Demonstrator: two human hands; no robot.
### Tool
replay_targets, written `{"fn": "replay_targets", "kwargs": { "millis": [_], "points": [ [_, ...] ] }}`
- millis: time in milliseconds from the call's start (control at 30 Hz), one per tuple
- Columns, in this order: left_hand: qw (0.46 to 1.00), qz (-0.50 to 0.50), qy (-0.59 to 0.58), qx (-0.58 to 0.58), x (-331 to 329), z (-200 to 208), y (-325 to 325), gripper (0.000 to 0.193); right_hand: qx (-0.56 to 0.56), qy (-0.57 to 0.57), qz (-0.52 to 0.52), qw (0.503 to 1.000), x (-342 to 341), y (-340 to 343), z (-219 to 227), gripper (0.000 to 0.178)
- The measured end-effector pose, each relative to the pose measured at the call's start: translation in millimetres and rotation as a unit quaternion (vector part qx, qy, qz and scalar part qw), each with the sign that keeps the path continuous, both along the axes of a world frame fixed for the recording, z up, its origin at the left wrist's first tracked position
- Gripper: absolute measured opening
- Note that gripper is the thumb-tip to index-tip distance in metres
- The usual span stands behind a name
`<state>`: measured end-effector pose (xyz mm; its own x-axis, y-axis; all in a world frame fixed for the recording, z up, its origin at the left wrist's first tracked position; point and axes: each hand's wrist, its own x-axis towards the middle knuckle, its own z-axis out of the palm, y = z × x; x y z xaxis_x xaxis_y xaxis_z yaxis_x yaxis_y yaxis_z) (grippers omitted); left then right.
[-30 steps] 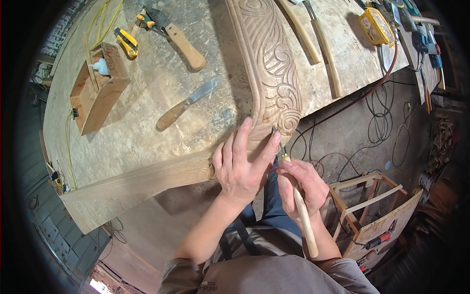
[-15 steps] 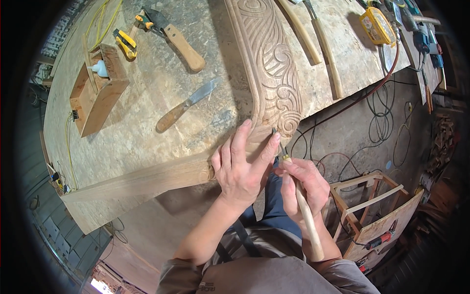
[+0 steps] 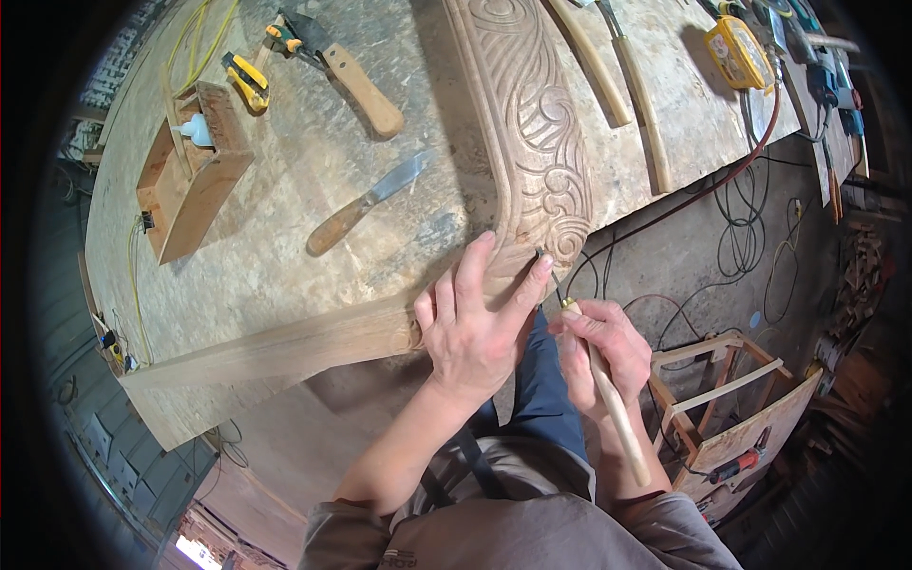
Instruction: The person applies glue from a bottle into the crevices of a carved wooden piece and then uses a thin wooden tool to work inside the carved patterns.
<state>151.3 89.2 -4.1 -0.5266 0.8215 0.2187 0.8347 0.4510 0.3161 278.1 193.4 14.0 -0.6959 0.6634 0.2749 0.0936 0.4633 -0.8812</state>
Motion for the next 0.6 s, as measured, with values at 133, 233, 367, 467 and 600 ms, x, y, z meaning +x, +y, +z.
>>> {"fn": "replay_targets", "kwargs": {
  "millis": [133,233,367,467,600],
  "points": [
    [1.000,-0.003,0.001,-0.019,-0.6,1.4,-0.5,0.053,-0.013,0.014,-0.004,1.000,2.3,3.4,-6.2,0.022],
    [1.000,-0.002,-0.007,-0.028,-1.4,2.9,0.9,0.055,-0.032,0.008,-0.001,0.999,-1.1,6.7,-2.3,0.021],
    [1.000,0.002,-0.001,-0.029,0.9,2.7,1.7,0.051,-0.042,0.012,-0.009,0.999,1.9,3.8,-6.6,0.019],
    [1.000,0.001,0.024,0.002,0.0,-4.5,-1.2,0.047,-0.021,0.020,-0.018,0.999,-5.2,-0.7,0.2,0.018],
    [0.998,0.007,0.050,0.034,0.2,-7.7,0.7,0.044,-0.064,0.029,-0.025,0.997,-1.3,-1.9,-0.5,0.015]
  ]
}}
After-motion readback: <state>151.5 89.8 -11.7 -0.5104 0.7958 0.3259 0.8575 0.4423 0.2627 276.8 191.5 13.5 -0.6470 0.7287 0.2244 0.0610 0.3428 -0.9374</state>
